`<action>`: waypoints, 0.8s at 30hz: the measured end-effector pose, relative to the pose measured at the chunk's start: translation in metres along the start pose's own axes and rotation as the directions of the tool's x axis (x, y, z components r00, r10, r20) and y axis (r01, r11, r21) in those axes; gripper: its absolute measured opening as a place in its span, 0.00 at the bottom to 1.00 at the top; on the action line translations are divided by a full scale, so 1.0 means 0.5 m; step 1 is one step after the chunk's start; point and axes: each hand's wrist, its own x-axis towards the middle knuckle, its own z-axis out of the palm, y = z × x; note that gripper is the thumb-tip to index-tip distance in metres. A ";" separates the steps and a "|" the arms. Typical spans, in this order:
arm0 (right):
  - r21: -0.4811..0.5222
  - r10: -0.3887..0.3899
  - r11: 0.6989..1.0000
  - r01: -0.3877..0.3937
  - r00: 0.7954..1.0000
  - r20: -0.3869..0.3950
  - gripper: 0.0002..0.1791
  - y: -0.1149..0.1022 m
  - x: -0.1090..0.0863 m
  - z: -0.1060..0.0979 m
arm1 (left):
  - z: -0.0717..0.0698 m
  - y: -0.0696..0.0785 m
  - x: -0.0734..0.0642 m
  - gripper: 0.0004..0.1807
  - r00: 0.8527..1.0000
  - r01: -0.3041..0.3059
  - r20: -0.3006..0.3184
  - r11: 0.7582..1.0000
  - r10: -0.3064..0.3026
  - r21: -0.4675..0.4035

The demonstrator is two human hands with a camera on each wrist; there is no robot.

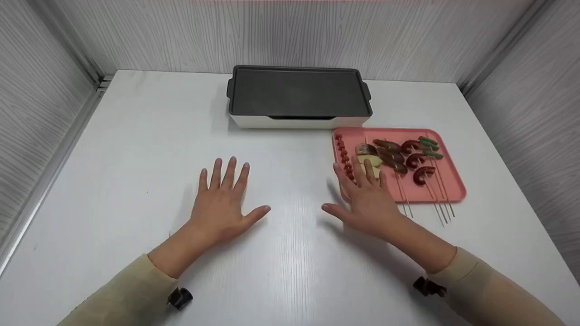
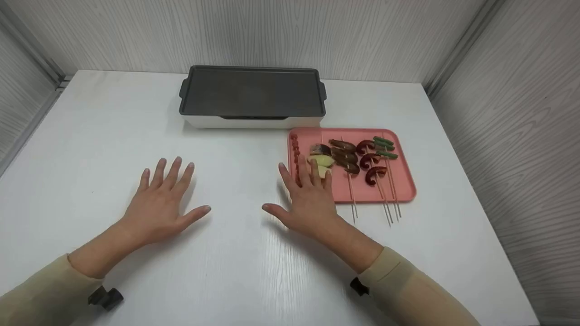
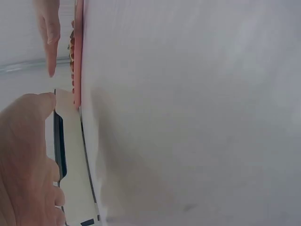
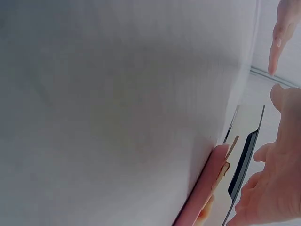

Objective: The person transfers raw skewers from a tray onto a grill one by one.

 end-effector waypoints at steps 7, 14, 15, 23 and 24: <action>0.007 0.031 1.000 -0.031 0.999 -0.011 0.57 0.029 -0.011 -0.033 | -0.012 0.016 0.011 0.59 1.000 0.000 0.015 1.000 0.000 0.011; 0.051 0.049 0.998 -0.049 0.999 -0.013 0.56 0.081 -0.029 -0.072 | -0.022 0.047 0.033 0.59 0.999 -0.022 0.029 0.999 0.021 0.030; 0.056 0.054 0.997 -0.053 0.998 -0.015 0.56 0.090 -0.032 -0.076 | -0.023 0.052 0.037 0.59 0.999 -0.027 0.027 0.999 0.026 0.028; 0.077 0.068 0.995 -0.065 0.997 -0.045 0.56 0.170 -0.058 -0.112 | -0.027 0.103 0.073 0.58 0.994 -0.096 0.046 0.995 0.094 0.022; 0.083 0.070 0.994 -0.066 0.996 -0.048 0.56 0.183 -0.062 -0.115 | -0.027 0.111 0.078 0.58 0.993 -0.104 0.049 0.994 0.103 0.022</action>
